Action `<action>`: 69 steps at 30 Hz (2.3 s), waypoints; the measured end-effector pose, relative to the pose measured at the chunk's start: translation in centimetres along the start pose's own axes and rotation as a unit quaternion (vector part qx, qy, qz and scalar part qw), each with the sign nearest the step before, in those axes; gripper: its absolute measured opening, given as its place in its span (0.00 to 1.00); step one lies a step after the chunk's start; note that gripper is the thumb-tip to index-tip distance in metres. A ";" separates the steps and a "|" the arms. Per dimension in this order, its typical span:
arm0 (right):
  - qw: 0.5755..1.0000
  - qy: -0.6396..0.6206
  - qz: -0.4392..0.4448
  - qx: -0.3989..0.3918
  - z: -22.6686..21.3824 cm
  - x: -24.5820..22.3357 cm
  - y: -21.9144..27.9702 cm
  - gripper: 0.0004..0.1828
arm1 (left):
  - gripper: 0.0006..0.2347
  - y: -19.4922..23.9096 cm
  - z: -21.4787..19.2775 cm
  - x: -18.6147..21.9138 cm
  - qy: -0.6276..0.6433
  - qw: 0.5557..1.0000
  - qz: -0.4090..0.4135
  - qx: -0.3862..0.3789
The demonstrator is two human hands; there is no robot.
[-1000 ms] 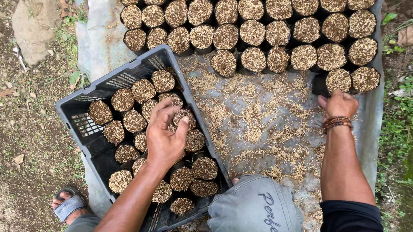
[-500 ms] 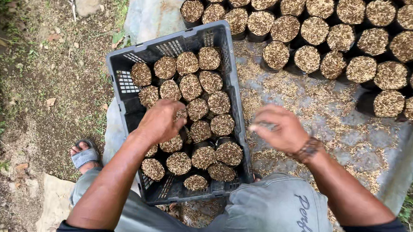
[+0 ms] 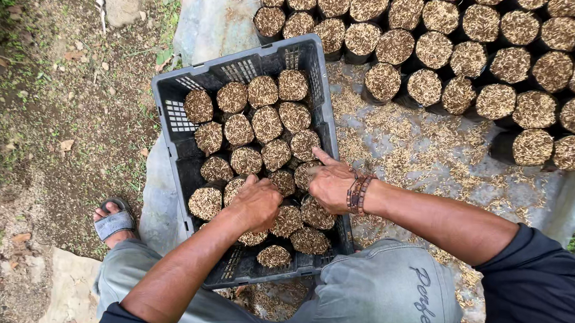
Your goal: The person sits on the ground and transfers small black seedling pots filled with straw-like material from a plastic crate to a plastic sheet on the ground. The person arranges the pots in neat rows on the sheet.
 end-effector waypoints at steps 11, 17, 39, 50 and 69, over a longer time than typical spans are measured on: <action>0.889 -0.355 0.107 0.268 -5.7 1.3 9.7 0.15 | 0.02 2.8 -1.8 -2.1 0.246 0.957 0.052 0.148; 0.645 -0.398 0.235 0.608 -1.5 6.4 21.9 0.06 | 0.11 5.2 -8.7 -2.3 0.437 0.839 0.133 0.294; -0.007 -0.427 0.493 0.758 13.3 12.6 27.2 0.10 | 0.13 -22.9 -10.6 21.3 0.589 0.759 -0.032 0.274; -0.084 -0.468 0.352 0.806 16.7 15.4 26.6 0.07 | 0.14 -29.0 -10.1 24.5 0.612 0.762 -0.030 0.208; -0.045 -0.448 0.371 0.812 16.1 16.2 24.5 0.10 | 0.14 -29.4 -9.0 25.3 0.534 0.750 0.066 0.385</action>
Point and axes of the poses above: each hand's wrist, its own y-axis away from the middle knuckle, its own z-axis out of the palm, x = y × z, the point moved 4 cm from there along -y, towards the middle knuckle, and after that the axes turned 7 degrees about -z, right-handed, at the moved point
